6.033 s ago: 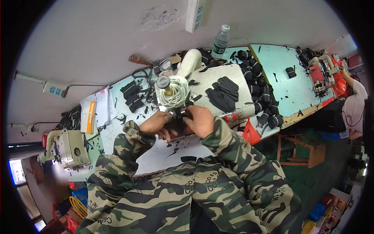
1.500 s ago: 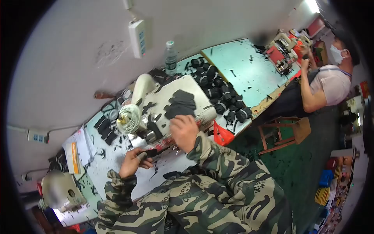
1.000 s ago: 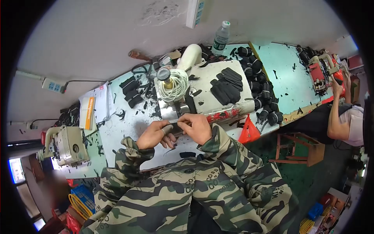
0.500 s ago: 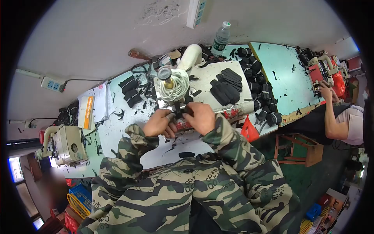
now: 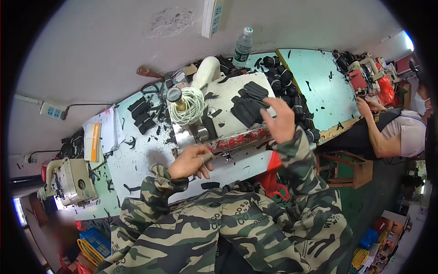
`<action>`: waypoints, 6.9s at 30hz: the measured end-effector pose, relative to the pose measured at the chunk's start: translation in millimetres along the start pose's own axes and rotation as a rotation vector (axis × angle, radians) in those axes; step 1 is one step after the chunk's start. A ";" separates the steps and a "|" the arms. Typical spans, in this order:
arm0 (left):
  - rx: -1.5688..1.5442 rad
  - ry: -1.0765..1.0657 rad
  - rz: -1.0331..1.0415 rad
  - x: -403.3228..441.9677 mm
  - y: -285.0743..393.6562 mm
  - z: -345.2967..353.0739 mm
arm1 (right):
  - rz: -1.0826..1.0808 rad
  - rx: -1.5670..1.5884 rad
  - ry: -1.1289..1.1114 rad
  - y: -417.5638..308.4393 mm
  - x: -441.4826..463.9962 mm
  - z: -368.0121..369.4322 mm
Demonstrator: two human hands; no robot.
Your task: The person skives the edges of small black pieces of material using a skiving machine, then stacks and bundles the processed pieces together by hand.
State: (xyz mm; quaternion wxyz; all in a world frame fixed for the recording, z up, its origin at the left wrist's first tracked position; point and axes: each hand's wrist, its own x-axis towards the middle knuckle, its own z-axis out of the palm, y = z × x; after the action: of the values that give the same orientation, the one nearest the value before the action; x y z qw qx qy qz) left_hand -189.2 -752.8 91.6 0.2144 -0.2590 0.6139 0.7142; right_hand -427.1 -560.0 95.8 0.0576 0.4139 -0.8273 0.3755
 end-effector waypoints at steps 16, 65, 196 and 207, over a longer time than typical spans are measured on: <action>-0.046 0.089 0.047 0.2 -13.5 31.4 | -0.017 -0.500 -0.643 22.9 62.3 39.6; 0.364 -0.309 0.561 -38.4 -65.3 97.7 | 0.934 1.440 -0.294 -144.2 -268.8 99.8; 0.433 0.622 -0.618 -114.4 -359.8 51.4 | 1.465 0.712 -0.184 202.6 -505.6 89.6; -0.164 0.391 -0.431 -134.5 -262.8 52.2 | 1.118 1.150 -0.373 69.9 -283.8 11.3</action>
State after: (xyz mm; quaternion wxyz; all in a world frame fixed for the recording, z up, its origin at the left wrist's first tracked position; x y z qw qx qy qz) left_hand 73.4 -659.1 -18.7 0.2171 -0.5323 0.5146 0.6362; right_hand -290.8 -359.2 -67.6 -0.4973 -0.0387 -0.5856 0.6390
